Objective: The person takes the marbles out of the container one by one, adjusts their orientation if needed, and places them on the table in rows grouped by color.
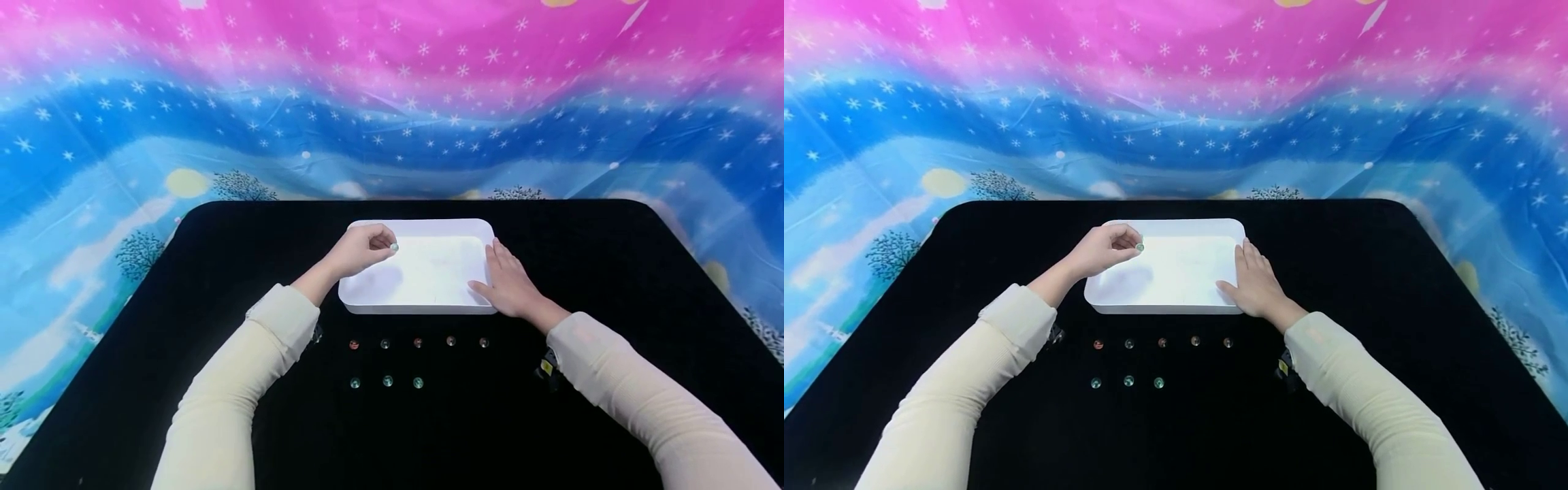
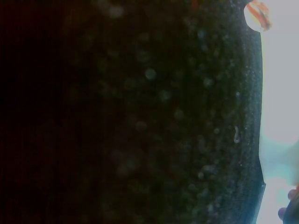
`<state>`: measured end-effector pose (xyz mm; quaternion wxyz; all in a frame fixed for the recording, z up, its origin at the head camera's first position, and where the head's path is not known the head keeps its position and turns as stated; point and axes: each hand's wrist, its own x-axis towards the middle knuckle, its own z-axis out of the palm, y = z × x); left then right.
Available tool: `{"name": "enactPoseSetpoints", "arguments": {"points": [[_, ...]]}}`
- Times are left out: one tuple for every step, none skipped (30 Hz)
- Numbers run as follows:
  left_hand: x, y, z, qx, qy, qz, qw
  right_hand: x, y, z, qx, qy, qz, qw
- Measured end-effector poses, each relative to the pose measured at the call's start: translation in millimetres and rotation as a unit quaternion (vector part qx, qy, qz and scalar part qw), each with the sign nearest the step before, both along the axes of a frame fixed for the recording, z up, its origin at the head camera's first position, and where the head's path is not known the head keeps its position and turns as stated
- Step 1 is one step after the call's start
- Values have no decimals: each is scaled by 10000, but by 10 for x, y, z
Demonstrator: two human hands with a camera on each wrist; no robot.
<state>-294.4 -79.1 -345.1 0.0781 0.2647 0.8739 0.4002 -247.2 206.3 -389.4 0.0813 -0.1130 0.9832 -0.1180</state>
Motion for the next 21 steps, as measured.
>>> {"name": "enactPoseSetpoints", "arguments": {"points": [[36, -1, 10, 46, 17, -49, 10000, 2, 0, 2, -7, 9, 7, 10000], [73, -3, 20, 78, 43, -102, 9999, 3, 1, 4, -10, 10, 12, 10000], [110, -5, 24, 86, 89, -146, 9998, 3, 1, 5, -25, -1, 13, 10000], [145, -7, 27, 96, 136, -203, 9997, 3, 2, 5, -29, -7, 15, 10000], [182, -10, 29, 112, 170, -267, 9994, 3, 3, 6, -29, -13, 19, 10000], [220, -10, 34, 132, 208, -332, 9991, 1, 3, 6, -32, -18, 21, 10000], [256, -11, 38, 164, 245, -404, 9987, 0, 4, 6, -36, -25, 22, 10000], [291, -9, 40, 194, 284, -482, 9982, -1, 5, 5, -40, -31, 19, 10000], [327, -7, 44, 222, 322, -553, 9977, -1, 5, 6, -43, -37, 17, 10000], [363, -3, 48, 266, 353, -616, 9971, -1, 5, 6, -41, -34, 18, 10000], [397, 3, 52, 300, 395, -680, 9964, -1, 5, 8, -43, -37, 21, 10000], [431, 11, 55, 343, 437, -739, 9957, -3, 7, 7, -41, -37, 19, 10000], [464, 18, 59, 387, 457, -816, 9949, -5, 7, 5, -41, -45, 10, 10000], [497, 26, 58, 422, 471, -885, 9941, -6, 6, 4, -36, -51, 4, 10000], [534, 36, 59, 443, 484, -958, 9932, -7, 5, 4, -29, -60, -2, 10000], [567, 45, 57, 461, 497, -1039, 9923, -8, 4, 3, -19, -62, -9, 10000], [604, 55, 59, 474, 495, -1127, 9913, -8, 4, 2, -8, -59, -12, 10000], [639, 64, 58, 498, 483, -1217, 9901, -9, 3, 1, -7, -56, -17, 10000], [671, 74, 53, 507, 486, -1313, 9888, -8, 3, 1, -10, -50, -16, 10000], [702, 84, 45, 520, 502, -1394, 9876, -8, 2, 0, -12, -44, -14, 10000], [734, 96, 41, 529, 503, -1467, 9865, -7, 3, 0, -14, -36, -12, 10000]]}}
